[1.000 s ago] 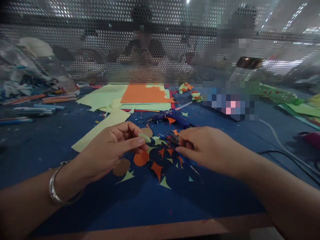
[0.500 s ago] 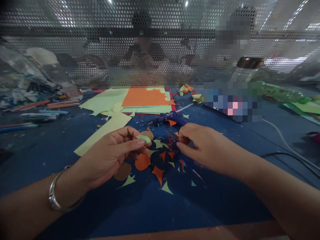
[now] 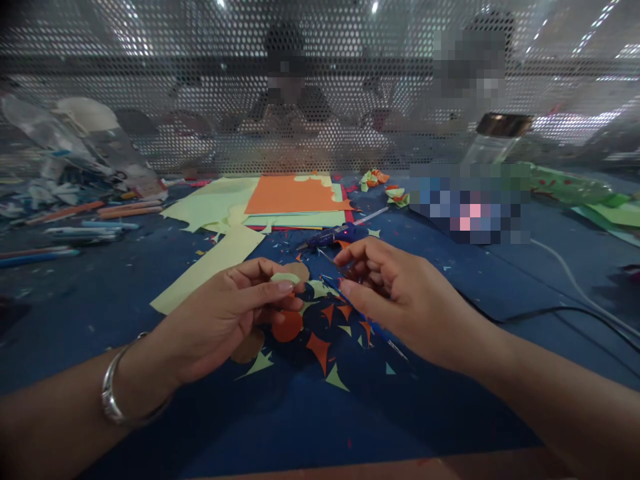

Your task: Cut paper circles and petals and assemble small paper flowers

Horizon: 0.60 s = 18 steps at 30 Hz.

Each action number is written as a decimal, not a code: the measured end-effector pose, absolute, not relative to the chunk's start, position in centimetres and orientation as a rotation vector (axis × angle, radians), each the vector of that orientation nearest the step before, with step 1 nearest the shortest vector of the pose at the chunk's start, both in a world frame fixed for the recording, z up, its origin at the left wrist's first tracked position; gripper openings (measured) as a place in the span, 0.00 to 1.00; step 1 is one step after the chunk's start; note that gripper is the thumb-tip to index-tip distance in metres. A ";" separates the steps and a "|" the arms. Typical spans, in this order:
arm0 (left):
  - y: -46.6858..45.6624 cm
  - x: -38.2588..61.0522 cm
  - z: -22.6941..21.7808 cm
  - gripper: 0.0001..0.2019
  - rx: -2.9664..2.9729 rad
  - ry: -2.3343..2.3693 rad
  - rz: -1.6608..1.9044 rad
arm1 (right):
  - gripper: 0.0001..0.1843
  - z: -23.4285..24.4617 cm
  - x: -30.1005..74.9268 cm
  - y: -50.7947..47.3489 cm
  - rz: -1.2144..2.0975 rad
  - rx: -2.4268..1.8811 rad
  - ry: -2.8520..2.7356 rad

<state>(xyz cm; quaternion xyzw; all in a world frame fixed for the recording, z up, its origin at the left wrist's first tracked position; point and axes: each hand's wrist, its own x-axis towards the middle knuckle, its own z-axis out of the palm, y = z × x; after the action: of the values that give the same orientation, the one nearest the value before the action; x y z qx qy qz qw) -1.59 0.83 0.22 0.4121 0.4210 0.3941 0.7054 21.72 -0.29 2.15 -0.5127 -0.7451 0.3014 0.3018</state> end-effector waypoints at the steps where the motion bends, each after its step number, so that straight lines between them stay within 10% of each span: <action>1: 0.8 -1.5 0.2 0.08 0.906 0.931 0.866 | 0.19 2.1 21.6 -0.3 0.852 -1.369 -1.957; 18: 0.3 -1.3 0.5 0.11 1.002 0.899 0.763 | 0.22 1.5 20.7 -1.0 1.022 -1.316 -2.010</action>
<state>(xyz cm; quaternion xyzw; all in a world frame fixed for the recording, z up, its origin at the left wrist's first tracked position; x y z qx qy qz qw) -1.30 0.31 0.47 0.4525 0.4058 0.3445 0.7155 20.68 -1.04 1.55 -0.4863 -0.7430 0.3777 0.2622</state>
